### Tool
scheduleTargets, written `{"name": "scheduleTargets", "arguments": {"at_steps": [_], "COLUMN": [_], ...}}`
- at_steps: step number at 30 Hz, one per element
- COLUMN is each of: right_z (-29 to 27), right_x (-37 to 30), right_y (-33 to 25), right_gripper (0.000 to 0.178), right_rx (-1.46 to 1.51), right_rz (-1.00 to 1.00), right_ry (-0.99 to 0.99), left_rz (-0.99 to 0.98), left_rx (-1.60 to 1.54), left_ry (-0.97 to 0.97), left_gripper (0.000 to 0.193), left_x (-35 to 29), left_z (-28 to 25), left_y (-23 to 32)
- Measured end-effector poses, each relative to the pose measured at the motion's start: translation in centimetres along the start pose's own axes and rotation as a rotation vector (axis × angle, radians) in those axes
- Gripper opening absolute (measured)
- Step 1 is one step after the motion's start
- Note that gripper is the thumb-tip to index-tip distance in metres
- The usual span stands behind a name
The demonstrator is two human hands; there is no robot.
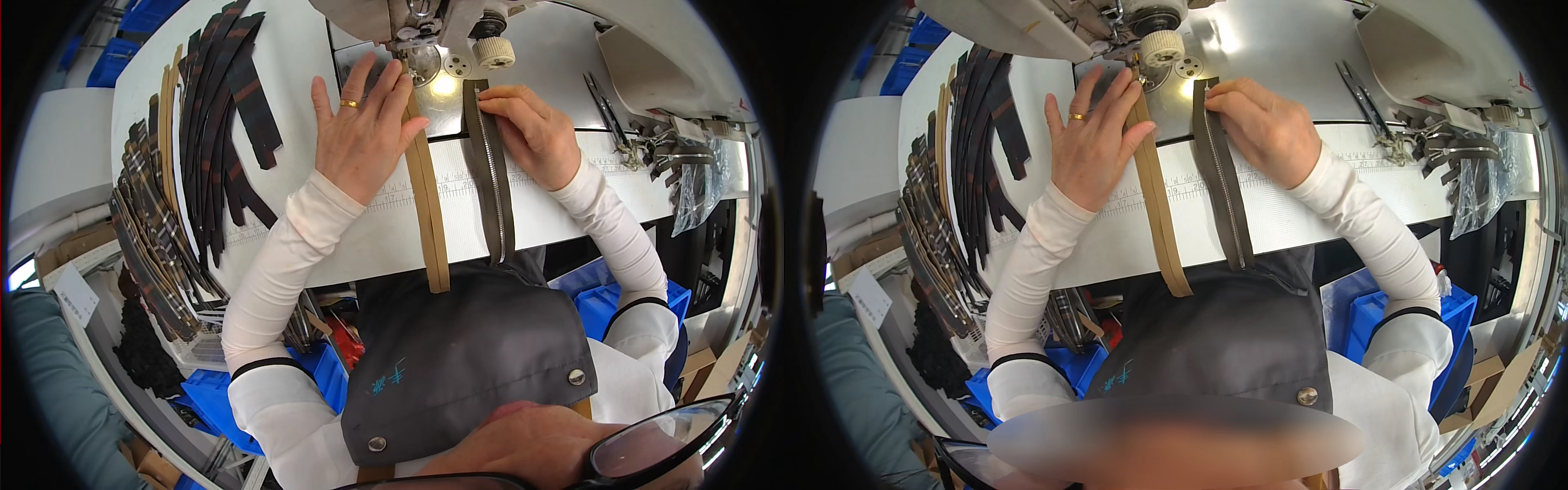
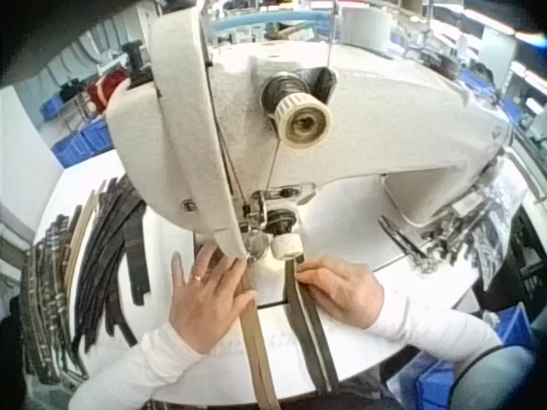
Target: Sewing together patterned leather or fabric straps using an industrial sewing machine.
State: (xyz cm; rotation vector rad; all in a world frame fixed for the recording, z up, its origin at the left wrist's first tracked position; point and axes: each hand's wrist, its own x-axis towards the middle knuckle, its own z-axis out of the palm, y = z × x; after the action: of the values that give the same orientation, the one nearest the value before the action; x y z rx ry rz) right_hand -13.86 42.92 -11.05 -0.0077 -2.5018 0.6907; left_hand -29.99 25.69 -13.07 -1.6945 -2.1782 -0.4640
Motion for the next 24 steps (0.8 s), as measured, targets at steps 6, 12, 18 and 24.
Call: {"name": "scheduleTargets", "arguments": {"at_steps": [6,12,18,24], "right_z": [-0.2,2.7,3.5,3.5], "right_x": [3.5,4.0,3.8,3.8], "right_y": [-3.1,-0.2,0.3,0.2], "right_gripper": [0.021,0.016,0.018,0.019], "right_rx": [0.197,0.187,0.132,0.108], "right_rz": [-0.067,-0.056,-0.100,-0.109], "right_ry": [0.016,0.048,0.033,-0.010], "left_rz": [0.087,0.098,0.013,0.038], "left_rx": [0.052,-0.033,-0.069,-0.049], "left_ry": [0.015,0.115,0.013,0.104], "left_gripper": [0.031,0.025,0.028,0.027], "left_x": [0.5,0.4,0.3,0.4], "left_z": [-0.6,0.0,-0.6,-0.2], "left_y": [-2.2,-2.0,-1.7,-1.9]}}
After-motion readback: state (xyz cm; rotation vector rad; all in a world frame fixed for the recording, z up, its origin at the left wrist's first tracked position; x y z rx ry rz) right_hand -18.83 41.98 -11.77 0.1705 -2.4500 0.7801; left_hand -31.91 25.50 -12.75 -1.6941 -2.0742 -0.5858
